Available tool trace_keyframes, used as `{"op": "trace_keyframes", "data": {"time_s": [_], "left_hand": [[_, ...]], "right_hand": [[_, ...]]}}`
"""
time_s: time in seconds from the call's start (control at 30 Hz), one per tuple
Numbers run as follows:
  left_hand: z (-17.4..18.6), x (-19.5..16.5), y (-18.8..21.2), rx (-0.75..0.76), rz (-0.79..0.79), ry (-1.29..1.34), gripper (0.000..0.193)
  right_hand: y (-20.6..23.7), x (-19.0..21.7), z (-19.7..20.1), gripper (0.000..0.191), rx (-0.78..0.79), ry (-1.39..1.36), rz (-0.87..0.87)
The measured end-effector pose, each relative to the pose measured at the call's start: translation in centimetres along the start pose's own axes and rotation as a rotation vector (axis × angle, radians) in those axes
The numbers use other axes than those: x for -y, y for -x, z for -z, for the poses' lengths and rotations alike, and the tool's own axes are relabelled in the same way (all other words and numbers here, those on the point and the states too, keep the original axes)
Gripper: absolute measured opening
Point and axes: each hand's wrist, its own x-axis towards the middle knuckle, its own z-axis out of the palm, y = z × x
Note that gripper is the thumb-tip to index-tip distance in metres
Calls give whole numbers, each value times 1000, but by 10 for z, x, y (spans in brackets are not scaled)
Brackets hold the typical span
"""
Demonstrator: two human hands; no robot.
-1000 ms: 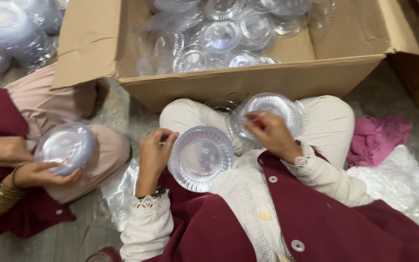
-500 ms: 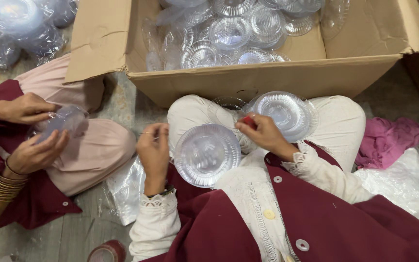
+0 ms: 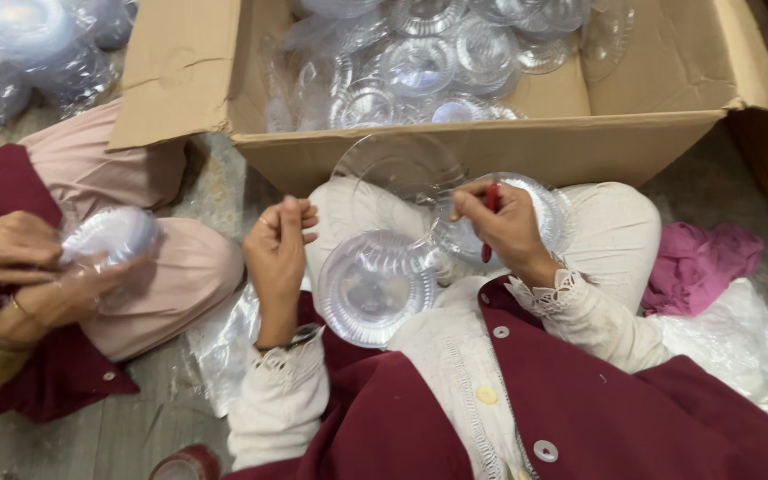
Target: The person sits on the floor and uses a red utility knife to trim the edges of clear plastic plates. They then place a smaller plate into a larger one to form a two-tiered dish and stack the assembled units.
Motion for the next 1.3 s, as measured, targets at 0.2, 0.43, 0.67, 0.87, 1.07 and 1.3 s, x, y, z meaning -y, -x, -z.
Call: {"op": "trace_keyframes", "data": {"time_s": [0.2,0.43,0.67,0.87,1.07,1.3], "left_hand": [[16,18,25,219,-214,-669,31],[25,25,22,179,-89,-626,23],[14,0,16,51,-341,-644,19],[-7,-14,20,252,-106,-620,27],[-4,2,39,631,391,76,37],[20,23,20,236,217,-68,27]], "right_hand": [[11,-7,57,15,-268,-57,157],[26,-11,102,17,-424,248,236],[19,-16,59,28,-182,323,329],[8,-32,-4,22,270,259,55],[18,-46,5,13,71,1,170],[8,-19,63,14,-385,-131,260]]}}
